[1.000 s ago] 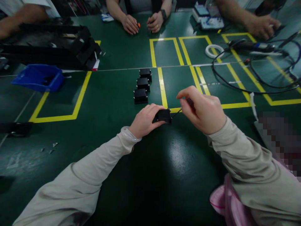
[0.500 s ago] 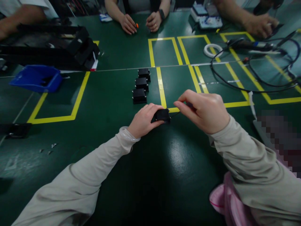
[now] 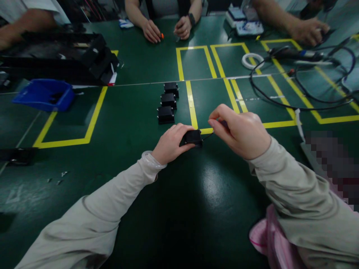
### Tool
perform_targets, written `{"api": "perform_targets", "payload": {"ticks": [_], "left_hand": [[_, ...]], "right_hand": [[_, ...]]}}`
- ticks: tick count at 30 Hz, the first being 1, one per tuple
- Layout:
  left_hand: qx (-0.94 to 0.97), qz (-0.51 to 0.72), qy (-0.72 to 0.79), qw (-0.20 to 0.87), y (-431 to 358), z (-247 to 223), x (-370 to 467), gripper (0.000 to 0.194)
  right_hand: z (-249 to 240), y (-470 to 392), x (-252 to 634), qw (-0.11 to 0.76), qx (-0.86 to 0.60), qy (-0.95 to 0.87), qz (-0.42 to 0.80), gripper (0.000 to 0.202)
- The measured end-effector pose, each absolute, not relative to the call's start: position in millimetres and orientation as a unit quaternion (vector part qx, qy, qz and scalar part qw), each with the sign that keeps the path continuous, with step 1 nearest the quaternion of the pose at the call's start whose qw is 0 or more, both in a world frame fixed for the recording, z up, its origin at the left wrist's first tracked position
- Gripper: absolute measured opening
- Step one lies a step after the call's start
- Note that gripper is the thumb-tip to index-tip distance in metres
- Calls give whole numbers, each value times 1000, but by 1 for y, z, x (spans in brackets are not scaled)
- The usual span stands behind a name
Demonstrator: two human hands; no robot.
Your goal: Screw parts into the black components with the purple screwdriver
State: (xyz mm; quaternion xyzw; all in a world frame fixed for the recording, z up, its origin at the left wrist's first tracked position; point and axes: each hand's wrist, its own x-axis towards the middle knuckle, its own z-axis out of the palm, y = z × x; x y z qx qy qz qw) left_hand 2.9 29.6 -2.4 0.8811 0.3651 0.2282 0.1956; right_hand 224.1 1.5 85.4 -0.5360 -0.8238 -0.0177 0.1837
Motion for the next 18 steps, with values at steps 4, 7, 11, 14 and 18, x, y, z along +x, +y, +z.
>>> {"api": "perform_targets", "payload": {"ticks": [4,7,11,14,18], "left_hand": [[881,225,366,197,30,-2,3,39],[881,228,365,197,30,-2,3,39],[879,229,366,203,29,-2,3,39],[874,228,374,212,30,-1,3,39],[868,223,391,209,30,0,3,41]], "right_hand": [[85,1,222,192,-535,-822,-11,24],[85,1,222,191,-537,-821,-16,23],[83,2,225,201,-533,-822,-3,22],[82,4,226,220,-525,-822,24,23],[81,8,227,242,-523,-816,47,19]]}}
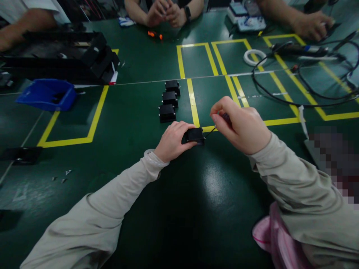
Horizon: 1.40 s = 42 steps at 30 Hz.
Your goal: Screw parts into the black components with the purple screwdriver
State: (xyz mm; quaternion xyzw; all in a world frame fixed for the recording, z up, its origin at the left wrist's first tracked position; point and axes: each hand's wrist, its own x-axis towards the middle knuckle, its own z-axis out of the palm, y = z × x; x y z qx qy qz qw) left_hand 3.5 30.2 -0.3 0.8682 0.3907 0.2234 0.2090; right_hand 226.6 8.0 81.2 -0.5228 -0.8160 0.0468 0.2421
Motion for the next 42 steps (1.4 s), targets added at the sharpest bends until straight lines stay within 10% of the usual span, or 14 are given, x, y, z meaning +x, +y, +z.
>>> {"api": "perform_targets", "payload": {"ticks": [14,42], "left_hand": [[888,204,362,196,26,12,-6,39],[892,218,385,91,30,-3,4,39]], "right_hand": [[34,5,247,461,-560,-638,257,17],[14,6,255,472,-516,-541,467,24]]}}
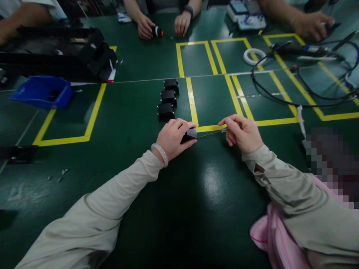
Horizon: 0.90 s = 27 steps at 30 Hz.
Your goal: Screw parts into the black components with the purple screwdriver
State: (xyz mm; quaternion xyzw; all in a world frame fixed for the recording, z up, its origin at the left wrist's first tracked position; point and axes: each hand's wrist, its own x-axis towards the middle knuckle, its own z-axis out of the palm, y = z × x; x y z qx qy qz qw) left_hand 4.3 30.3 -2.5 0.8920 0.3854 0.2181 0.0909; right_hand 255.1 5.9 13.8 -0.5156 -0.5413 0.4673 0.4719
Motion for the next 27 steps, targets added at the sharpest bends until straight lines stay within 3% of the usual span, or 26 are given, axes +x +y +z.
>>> {"api": "perform_targets", "payload": {"ticks": [15,27], "left_hand": [[891,218,389,93,30,-3,4,39],[890,225,385,91,29,-4,4,39]], "right_hand": [[10,8,257,483,-490,-538,486,16],[11,7,257,491,-472,-559,473,26]]}}
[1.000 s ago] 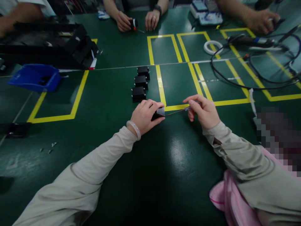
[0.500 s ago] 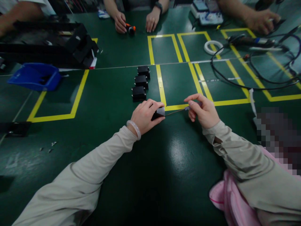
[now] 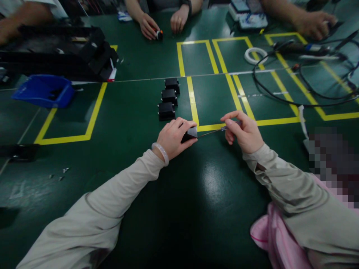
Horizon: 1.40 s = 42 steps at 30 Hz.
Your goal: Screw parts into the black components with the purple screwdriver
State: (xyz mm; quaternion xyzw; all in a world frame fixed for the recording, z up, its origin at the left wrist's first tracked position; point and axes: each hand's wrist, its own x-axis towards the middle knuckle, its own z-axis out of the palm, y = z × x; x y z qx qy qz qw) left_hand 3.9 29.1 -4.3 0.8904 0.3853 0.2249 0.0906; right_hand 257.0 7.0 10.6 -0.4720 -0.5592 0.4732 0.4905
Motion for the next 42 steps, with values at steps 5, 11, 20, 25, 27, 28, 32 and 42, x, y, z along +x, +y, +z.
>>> {"api": "perform_targets", "payload": {"ticks": [5,11,20,25,27,28,32,42], "left_hand": [[889,229,386,88,29,-5,4,39],[890,229,384,88,29,-4,3,40],[890,231,382,86,30,-4,3,40],[890,232,382,89,30,-5,3,41],[891,232,381,89,30,-5,3,40],[891,233,380,88,30,-5,3,40],[891,234,379,86,30,-5,3,41],[891,230,383,87,30,-5,3,41]], "right_hand": [[11,7,257,483,-470,-572,468,27],[10,7,258,485,-466,-564,480,30],[10,7,259,481,-464,-567,481,24],[10,8,259,477,-463,-565,489,25],[11,8,259,476,-460,-570,487,23],[11,8,259,476,-458,-572,487,23],[11,8,259,482,-456,-564,492,25],[11,7,259,474,-464,-569,485,28]]}}
